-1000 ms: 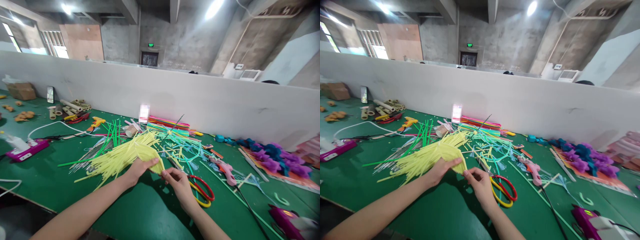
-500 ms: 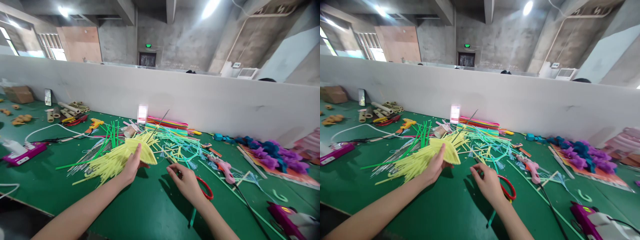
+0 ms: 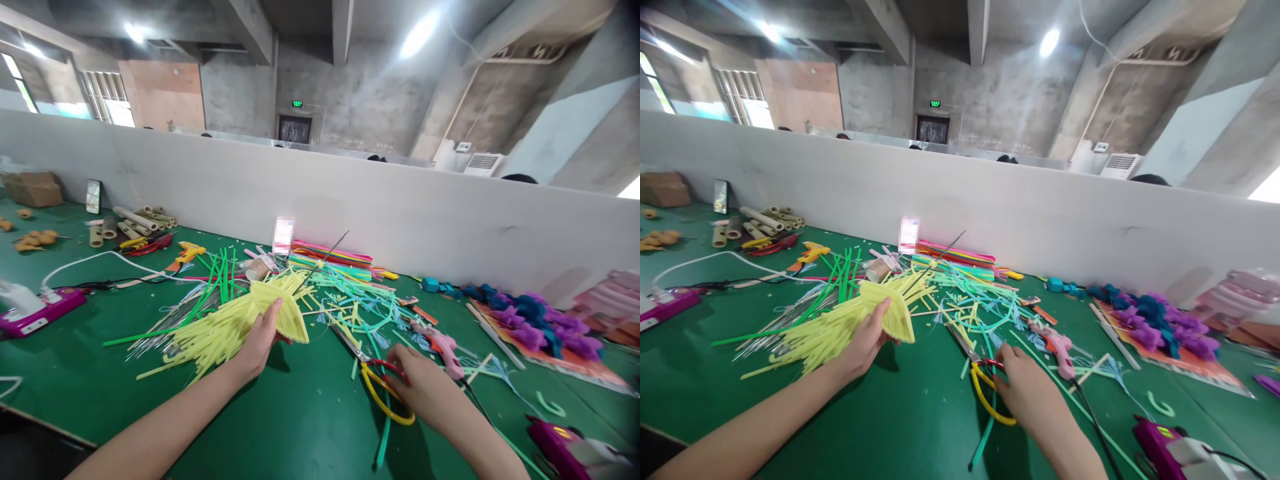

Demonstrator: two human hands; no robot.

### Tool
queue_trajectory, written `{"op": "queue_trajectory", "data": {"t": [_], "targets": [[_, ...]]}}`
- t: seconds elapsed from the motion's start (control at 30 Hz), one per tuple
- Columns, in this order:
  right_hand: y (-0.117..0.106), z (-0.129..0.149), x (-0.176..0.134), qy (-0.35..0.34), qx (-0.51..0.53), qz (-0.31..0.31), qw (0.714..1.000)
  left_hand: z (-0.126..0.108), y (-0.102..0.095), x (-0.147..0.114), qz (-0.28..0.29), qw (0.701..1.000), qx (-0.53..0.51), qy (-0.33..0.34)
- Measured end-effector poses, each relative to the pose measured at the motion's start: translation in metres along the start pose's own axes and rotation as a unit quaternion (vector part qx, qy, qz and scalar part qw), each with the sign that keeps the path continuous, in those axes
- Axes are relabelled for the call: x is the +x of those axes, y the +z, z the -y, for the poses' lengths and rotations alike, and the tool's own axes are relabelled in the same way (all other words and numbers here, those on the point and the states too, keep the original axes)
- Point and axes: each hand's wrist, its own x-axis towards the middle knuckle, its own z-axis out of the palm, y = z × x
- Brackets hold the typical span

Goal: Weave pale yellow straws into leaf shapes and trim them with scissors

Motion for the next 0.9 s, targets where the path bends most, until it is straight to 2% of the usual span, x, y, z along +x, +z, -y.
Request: {"op": "queue_trajectory", "data": {"t": [0.1, 0.33, 0.47, 0.53, 0.6, 0.7, 0.8, 0.9], "targets": [[0.006, -0.004, 0.004, 0.003, 0.005, -0.005, 1.0, 0.002, -0.001, 0.001, -0.008, 1.0, 0.008, 0.011], [0.029, 0.008, 0.007, -0.019, 0.025, 0.015, 0.999, 0.003, -0.001, 0.004, -0.02, 1.0, 0.012, 0.009], [0.031, 0.0, 0.009, -0.029, 0.083, -0.004, 0.996, 0.003, -0.003, 0.008, -0.005, 1.0, 0.029, -0.006], [0.03, -0.007, 0.012, -0.015, 0.119, -0.039, 0.992, 0.001, -0.004, 0.008, 0.011, 0.999, 0.038, -0.005], [0.03, -0.013, 0.016, 0.015, 0.161, -0.108, 0.981, -0.001, -0.004, 0.008, 0.022, 0.999, 0.035, -0.001], [0.031, -0.017, 0.019, 0.01, 0.284, -0.197, 0.938, -0.005, -0.004, 0.007, 0.031, 0.999, 0.021, -0.007], [0.035, -0.013, 0.019, -0.049, 0.386, -0.202, 0.899, -0.005, -0.005, 0.008, 0.037, 0.999, 0.011, -0.004], [0.042, -0.007, 0.017, -0.084, 0.357, -0.217, 0.905, -0.003, -0.008, 0.011, 0.033, 0.999, 0.01, 0.0]]}}
